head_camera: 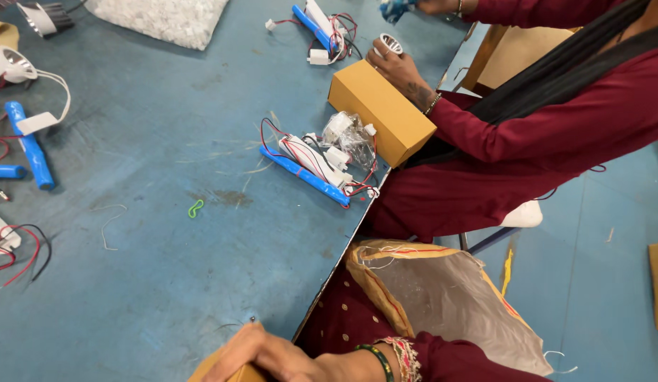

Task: The person assembles and packs small electronic lighting components into cardboard boxes. They place a plastic-wrapped bulb, a white plastic housing, and a blue cylindrical battery pack into each box, tuck the wires inside, and close the flaps. The process repeats for multiple units on a blue workbench.

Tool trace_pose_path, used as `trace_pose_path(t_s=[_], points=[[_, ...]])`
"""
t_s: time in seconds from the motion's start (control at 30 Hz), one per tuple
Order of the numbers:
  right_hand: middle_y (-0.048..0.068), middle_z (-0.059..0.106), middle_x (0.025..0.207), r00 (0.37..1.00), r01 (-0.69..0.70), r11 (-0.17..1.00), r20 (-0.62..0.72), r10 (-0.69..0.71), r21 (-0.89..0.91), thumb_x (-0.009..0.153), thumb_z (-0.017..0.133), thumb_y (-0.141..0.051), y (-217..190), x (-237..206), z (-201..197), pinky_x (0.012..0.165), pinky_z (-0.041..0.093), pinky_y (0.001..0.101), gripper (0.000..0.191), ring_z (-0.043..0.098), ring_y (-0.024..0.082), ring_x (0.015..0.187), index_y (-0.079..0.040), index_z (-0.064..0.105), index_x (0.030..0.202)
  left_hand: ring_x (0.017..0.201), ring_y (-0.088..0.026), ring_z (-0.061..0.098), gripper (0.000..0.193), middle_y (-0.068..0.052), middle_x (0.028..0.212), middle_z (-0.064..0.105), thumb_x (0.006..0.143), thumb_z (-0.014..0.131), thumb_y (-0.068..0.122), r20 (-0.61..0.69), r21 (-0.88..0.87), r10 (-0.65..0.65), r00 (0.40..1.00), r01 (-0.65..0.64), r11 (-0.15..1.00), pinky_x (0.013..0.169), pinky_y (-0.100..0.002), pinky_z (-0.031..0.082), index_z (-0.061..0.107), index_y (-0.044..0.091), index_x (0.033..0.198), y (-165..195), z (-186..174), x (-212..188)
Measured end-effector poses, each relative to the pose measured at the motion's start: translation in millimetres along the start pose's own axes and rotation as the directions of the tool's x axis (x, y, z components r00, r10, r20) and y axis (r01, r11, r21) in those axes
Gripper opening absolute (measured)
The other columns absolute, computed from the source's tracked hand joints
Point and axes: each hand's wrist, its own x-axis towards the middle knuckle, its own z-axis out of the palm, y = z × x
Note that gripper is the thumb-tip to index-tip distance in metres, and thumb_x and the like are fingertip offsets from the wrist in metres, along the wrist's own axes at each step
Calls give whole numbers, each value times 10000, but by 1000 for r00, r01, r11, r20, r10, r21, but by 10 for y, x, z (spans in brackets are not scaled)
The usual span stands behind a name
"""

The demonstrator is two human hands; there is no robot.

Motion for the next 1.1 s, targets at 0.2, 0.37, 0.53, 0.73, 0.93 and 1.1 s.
trace_pose_path(t_s=[0.2, 0.37, 0.53, 0.73, 0.93, 1.1], points=[[135, 432, 1347, 957, 288, 957, -28, -287, 23, 1035, 626, -442, -164, 116, 133, 1139, 417, 393, 442, 490, 252, 1350, -207, 396, 1330, 1239, -344, 613, 321, -106, 1229, 653, 769, 799, 148, -119, 53, 10, 993, -4, 999, 1048, -441, 481, 672, 74, 1054, 43, -81, -181], [208, 433, 1332, 890, 421, 900, -140, -434, -116, 893, 778, -452, -65, 95, 333, 1133, 461, 523, 808, 506, 331, 1288, -153, 290, 1463, 1253, -332, 627, 271, -90, 1227, 671, 786, 797, 102, -491, 244, 126, 862, -3, 970, 1071, -432, 484, 683, 77, 1031, 616, -168, -327], [212, 404, 1469, 878, 375, 763, -62, -474, -527, 833, 842, -365, -7, -190, 265, 1103, 521, 511, 1017, 535, 337, 1341, -111, 194, 1575, 1230, -358, 591, 192, -153, 1257, 653, 914, 777, 22, -741, 475, 235, 629, 243, 846, 1077, -426, 473, 677, 20, 1078, 1366, -572, -935], [171, 330, 1460, 897, 240, 486, 1, -441, -840, 759, 897, -288, 385, -23, 249, 1156, 403, 460, 1020, 417, 317, 1355, -153, 235, 1523, 1264, -257, 618, 245, -23, 1211, 654, 907, 761, 100, -698, 391, 322, 639, -37, 920, 1128, -460, 481, 614, 142, 1099, 1984, -497, -1383], [145, 352, 1388, 872, 284, 428, 46, -486, -858, 803, 848, -220, 421, 12, 225, 1114, 417, 428, 943, 458, 279, 1277, -153, 239, 1520, 1394, -307, 499, 381, -72, 1347, 617, 966, 696, 304, -485, 530, 339, 807, -38, 847, 1206, -525, 298, 638, 123, 1296, 1795, -302, -876], [128, 349, 1439, 888, 286, 505, 28, -458, -814, 888, 816, -144, 350, -78, 71, 1086, 442, 406, 902, 484, 289, 1329, -142, 181, 1529, 1311, -333, 466, 371, -96, 1268, 526, 960, 710, 361, -486, 468, 338, 806, -87, 879, 1181, -523, 292, 640, 139, 1248, 1637, -24, -609]])
